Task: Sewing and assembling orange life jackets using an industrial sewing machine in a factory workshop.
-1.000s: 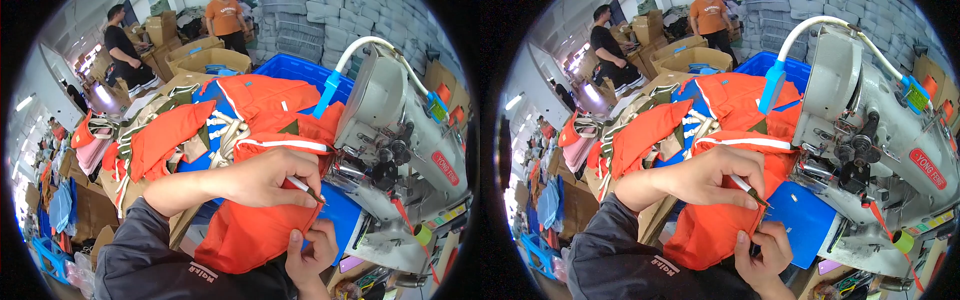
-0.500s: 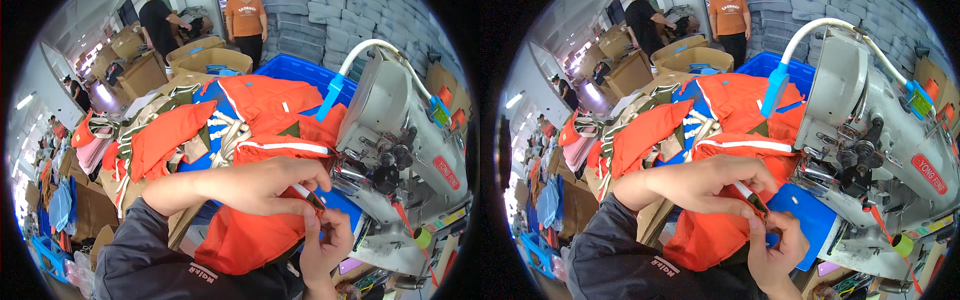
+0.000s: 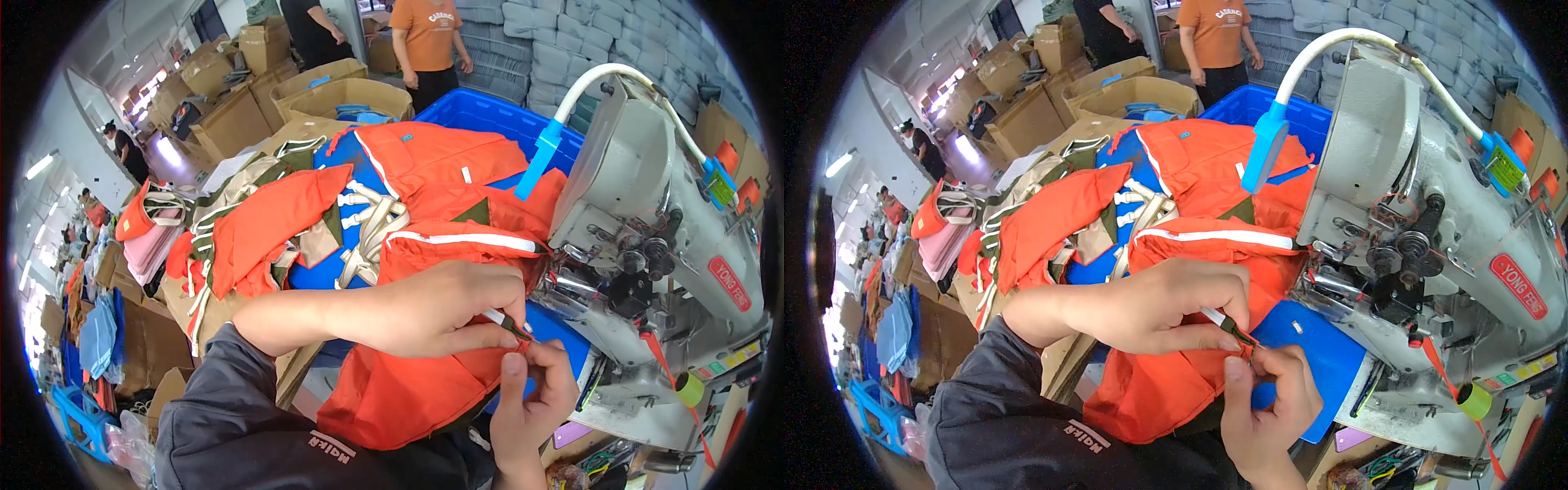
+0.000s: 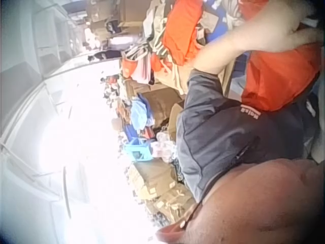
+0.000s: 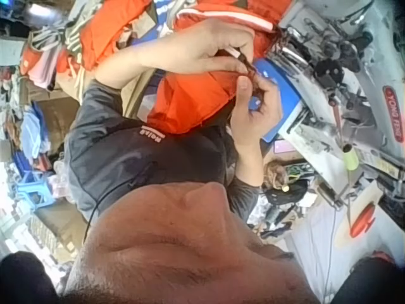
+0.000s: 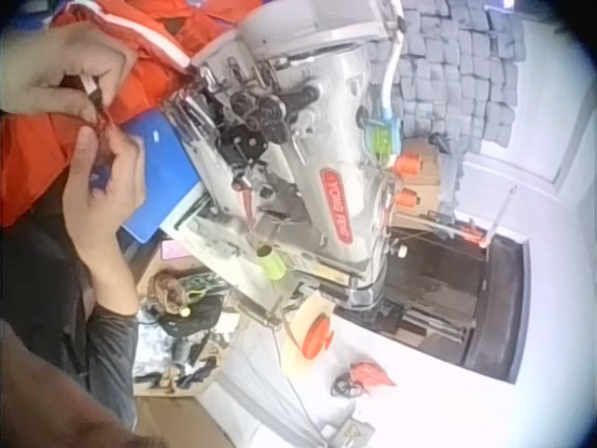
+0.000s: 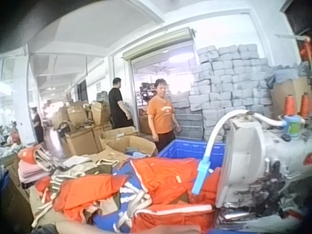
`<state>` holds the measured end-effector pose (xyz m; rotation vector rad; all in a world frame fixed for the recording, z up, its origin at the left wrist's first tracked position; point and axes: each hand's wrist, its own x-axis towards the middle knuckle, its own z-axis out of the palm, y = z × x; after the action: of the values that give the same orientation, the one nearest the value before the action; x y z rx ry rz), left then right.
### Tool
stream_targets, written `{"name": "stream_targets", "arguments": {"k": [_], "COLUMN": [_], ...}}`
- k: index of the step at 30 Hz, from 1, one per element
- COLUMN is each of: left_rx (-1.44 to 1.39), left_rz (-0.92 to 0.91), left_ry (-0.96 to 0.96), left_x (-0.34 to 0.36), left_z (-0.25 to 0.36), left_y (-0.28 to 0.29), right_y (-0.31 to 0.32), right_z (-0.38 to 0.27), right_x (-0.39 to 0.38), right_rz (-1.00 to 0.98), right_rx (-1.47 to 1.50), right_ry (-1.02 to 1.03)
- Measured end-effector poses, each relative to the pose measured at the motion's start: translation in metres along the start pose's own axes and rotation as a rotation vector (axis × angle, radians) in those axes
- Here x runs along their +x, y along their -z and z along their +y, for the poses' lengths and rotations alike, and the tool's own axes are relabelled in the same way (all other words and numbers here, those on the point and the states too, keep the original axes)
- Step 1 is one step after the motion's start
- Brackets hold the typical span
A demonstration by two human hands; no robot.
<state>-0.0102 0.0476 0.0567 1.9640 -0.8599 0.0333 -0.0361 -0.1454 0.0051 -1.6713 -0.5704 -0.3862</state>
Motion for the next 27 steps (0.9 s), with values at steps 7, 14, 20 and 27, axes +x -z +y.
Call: {"name": "stream_targets", "arguments": {"k": [7,14,20,27], "left_rx": [0.068,0.045,0.088,0.108], "left_rz": [-0.046,-0.033,0.019,0.009], "left_ry": [-0.055,-0.003,-0.036,-0.056], "left_x": [0.003,0.004,0.005,0.004], "left_z": [0.005,-0.007,-0.013,-0.015], "left_y": [0.006,-0.002,-0.005,-0.004], "right_y": [-0.001,-0.006,0.001,-0.003], "right_z": [-0.008,0.007,0.006,0.006], "right_x": [0.0,-0.006,-0.017,-0.008], "right_rz": [0.008,0.082,0.001,0.061], "right_rx": [-0.115,-0.003,-0.097,-0.06], "right_ry": [-0.043,-0.077,-0.082,-0.135]}}
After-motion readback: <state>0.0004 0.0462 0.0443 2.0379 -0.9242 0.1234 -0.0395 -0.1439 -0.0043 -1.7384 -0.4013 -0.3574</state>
